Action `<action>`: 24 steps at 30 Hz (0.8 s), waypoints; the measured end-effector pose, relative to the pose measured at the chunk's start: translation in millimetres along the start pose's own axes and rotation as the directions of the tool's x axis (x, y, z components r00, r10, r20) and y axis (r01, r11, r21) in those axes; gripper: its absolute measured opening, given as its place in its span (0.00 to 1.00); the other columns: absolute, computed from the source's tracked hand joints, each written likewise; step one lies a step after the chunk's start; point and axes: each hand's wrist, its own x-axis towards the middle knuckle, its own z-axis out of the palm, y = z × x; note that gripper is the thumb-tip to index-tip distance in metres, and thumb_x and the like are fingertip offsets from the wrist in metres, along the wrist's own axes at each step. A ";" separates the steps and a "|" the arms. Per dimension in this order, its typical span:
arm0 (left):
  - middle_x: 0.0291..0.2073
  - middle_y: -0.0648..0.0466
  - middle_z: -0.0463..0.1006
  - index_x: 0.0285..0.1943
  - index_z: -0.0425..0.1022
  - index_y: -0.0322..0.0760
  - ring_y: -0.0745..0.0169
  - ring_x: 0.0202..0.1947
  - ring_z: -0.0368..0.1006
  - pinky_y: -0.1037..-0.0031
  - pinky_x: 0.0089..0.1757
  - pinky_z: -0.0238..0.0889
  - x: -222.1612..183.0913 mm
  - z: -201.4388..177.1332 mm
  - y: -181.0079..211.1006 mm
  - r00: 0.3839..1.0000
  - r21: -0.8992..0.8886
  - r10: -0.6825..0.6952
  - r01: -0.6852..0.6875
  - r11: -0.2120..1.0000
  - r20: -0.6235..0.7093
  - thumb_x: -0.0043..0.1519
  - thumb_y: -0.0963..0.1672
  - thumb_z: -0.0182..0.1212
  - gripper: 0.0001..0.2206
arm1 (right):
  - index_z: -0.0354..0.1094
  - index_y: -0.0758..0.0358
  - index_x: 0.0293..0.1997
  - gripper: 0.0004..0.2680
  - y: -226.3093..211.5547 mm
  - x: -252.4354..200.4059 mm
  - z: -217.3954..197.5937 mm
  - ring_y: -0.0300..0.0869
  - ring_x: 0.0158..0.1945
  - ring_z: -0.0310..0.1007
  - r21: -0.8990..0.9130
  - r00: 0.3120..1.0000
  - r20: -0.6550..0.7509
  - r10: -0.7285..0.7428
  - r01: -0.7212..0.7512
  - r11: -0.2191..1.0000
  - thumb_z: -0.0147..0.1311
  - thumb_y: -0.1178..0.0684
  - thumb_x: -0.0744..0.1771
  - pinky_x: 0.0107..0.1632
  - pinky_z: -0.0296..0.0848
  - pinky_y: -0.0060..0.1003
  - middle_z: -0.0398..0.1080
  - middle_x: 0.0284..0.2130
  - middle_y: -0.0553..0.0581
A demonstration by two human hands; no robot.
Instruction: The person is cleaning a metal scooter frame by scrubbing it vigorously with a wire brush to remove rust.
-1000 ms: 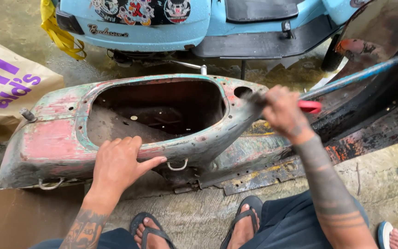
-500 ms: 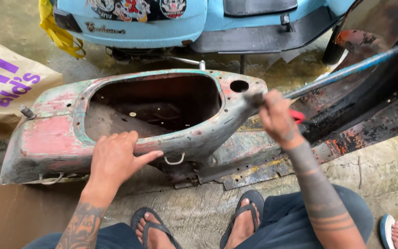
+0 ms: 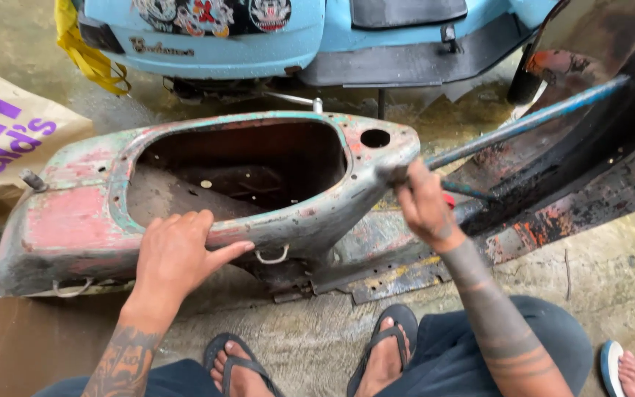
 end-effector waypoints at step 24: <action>0.27 0.55 0.78 0.32 0.72 0.46 0.52 0.36 0.78 0.63 0.43 0.66 -0.9 -4.0 2.8 0.998 0.012 -0.030 0.029 1.000 0.052 0.49 0.70 0.56 0.32 | 0.63 0.62 0.42 0.04 -8.2 -9.6 13.6 0.60 0.38 0.68 -0.031 0.988 -0.122 0.090 -0.094 0.995 0.47 0.54 0.70 0.45 0.69 0.51 0.63 0.31 0.62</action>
